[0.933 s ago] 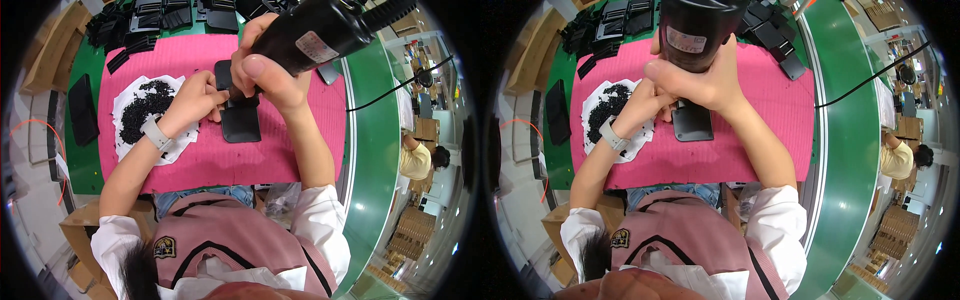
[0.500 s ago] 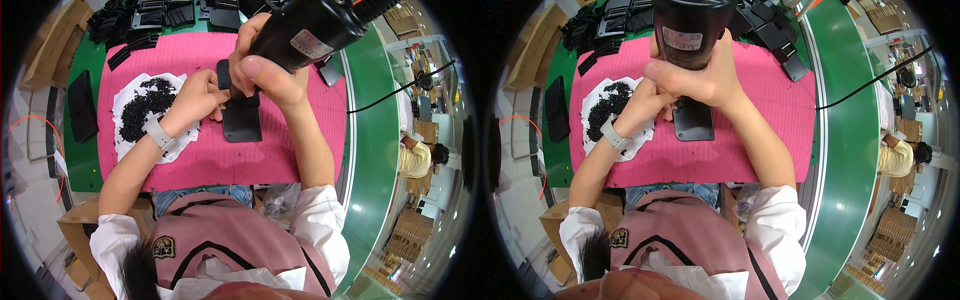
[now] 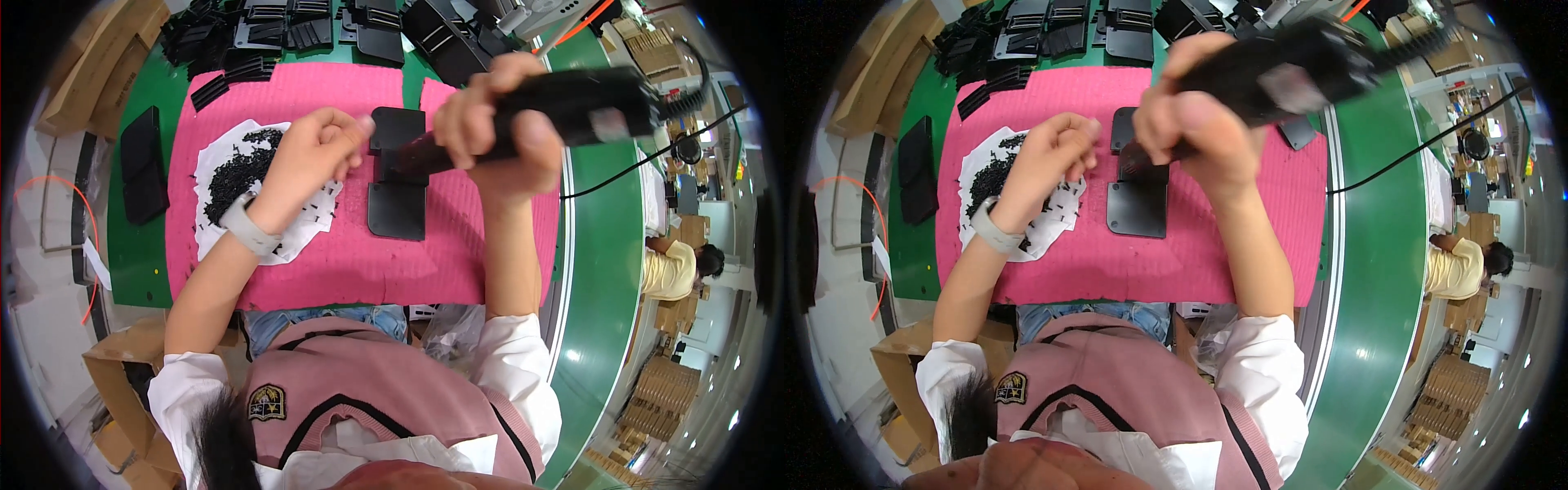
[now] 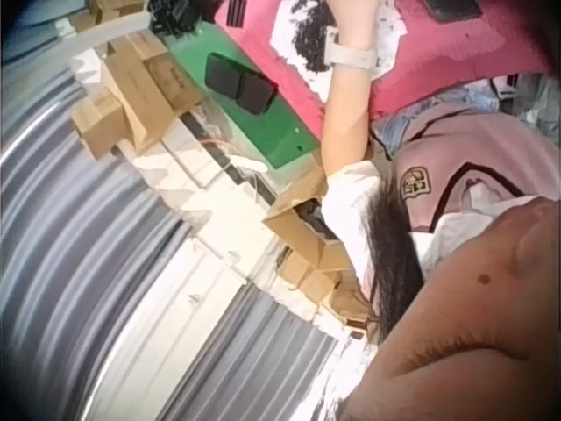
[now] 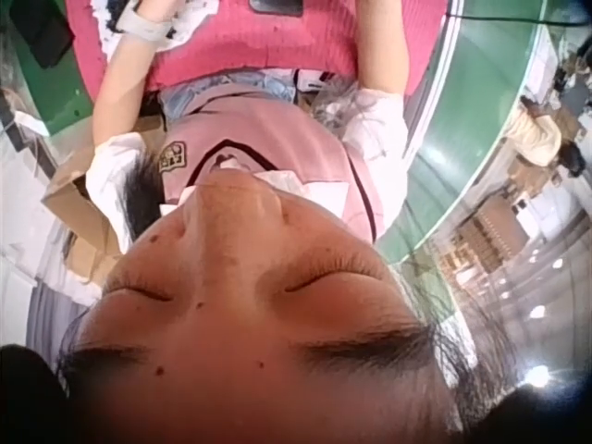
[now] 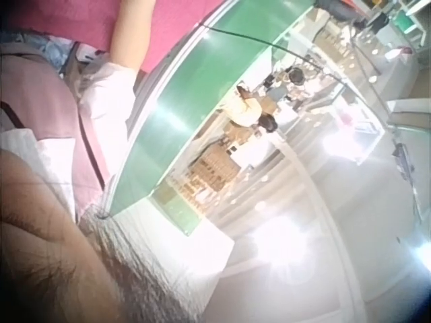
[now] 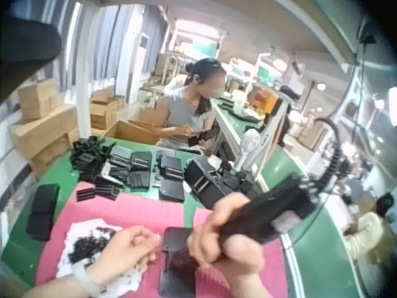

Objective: Assembling small black plastic components using an electric screwdriver on a production line.

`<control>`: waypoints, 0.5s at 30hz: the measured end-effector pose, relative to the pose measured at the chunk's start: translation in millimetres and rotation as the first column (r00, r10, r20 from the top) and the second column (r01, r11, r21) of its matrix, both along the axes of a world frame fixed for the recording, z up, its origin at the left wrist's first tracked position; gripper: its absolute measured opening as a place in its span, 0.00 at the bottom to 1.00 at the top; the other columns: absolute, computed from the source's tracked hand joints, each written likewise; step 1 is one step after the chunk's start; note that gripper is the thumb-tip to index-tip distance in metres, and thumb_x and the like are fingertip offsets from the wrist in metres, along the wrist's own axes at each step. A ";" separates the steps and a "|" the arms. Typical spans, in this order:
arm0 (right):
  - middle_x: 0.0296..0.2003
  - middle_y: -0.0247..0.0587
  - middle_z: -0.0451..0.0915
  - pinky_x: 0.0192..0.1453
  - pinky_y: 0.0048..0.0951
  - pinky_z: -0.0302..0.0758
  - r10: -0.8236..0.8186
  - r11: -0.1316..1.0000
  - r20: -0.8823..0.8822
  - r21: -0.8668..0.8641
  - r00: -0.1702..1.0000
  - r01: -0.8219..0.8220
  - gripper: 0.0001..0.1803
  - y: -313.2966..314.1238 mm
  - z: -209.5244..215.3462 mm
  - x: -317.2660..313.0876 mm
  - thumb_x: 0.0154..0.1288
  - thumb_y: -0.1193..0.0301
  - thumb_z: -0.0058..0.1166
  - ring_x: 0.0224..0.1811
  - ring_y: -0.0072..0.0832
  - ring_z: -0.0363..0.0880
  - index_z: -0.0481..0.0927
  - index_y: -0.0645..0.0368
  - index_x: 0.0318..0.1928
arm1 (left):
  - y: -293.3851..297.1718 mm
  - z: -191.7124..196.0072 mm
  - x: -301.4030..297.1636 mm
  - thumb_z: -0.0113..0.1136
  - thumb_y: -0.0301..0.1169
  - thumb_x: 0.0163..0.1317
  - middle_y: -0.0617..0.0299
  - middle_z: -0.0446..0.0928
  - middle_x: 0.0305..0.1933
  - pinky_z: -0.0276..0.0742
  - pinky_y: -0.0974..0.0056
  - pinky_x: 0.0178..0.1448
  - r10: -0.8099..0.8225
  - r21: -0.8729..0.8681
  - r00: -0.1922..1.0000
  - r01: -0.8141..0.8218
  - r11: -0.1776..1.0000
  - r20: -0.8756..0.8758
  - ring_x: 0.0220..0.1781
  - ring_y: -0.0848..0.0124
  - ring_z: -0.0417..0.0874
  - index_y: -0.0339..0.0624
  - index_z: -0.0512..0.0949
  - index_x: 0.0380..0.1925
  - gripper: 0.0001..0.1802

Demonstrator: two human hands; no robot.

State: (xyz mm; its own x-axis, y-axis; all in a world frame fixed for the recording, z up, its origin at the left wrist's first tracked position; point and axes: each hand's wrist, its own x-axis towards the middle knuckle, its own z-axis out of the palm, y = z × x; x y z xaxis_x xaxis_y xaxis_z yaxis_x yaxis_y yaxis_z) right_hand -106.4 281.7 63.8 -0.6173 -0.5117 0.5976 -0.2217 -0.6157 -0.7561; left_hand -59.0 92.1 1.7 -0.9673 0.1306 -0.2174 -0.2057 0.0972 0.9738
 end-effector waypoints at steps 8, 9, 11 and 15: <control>0.17 0.38 0.68 0.26 0.33 0.69 -0.028 0.969 0.000 -0.246 1.000 0.028 0.20 -9.4 -6.6 3.9 0.63 0.57 0.47 0.14 0.27 0.67 0.65 0.56 0.48 | 3.4 2.3 17.7 0.40 0.44 0.72 0.46 0.77 0.50 0.71 0.59 0.62 -0.140 0.818 0.985 -0.006 0.575 0.105 0.55 0.59 0.77 0.29 0.72 0.50 0.25; 0.17 0.38 0.68 0.26 0.33 0.69 -0.034 0.969 0.002 -0.244 0.999 0.033 0.20 -10.1 -8.5 4.6 0.63 0.57 0.47 0.14 0.27 0.67 0.65 0.56 0.48 | 5.4 3.4 19.8 0.40 0.44 0.72 0.46 0.77 0.49 0.72 0.59 0.61 -0.162 0.826 0.980 -0.001 0.564 0.112 0.53 0.59 0.79 0.29 0.72 0.50 0.26; 0.20 0.32 0.67 0.31 0.33 0.67 0.009 0.980 0.031 -0.198 0.999 -0.003 0.24 -12.1 -11.8 5.7 0.64 0.48 0.45 0.16 0.24 0.66 0.69 0.53 0.49 | 6.1 5.2 22.0 0.40 0.45 0.72 0.46 0.77 0.49 0.73 0.59 0.60 -0.182 0.834 0.976 0.000 0.552 0.120 0.51 0.59 0.80 0.29 0.72 0.51 0.26; 0.19 0.32 0.66 0.31 0.33 0.67 -0.029 0.980 0.066 -0.197 0.997 0.041 0.24 -12.2 -10.5 8.8 0.64 0.48 0.46 0.15 0.24 0.65 0.69 0.53 0.49 | 0.9 1.8 21.1 0.40 0.42 0.72 0.48 0.78 0.45 0.76 0.60 0.53 -0.238 0.754 0.970 0.117 0.646 0.054 0.43 0.62 0.82 0.30 0.71 0.50 0.23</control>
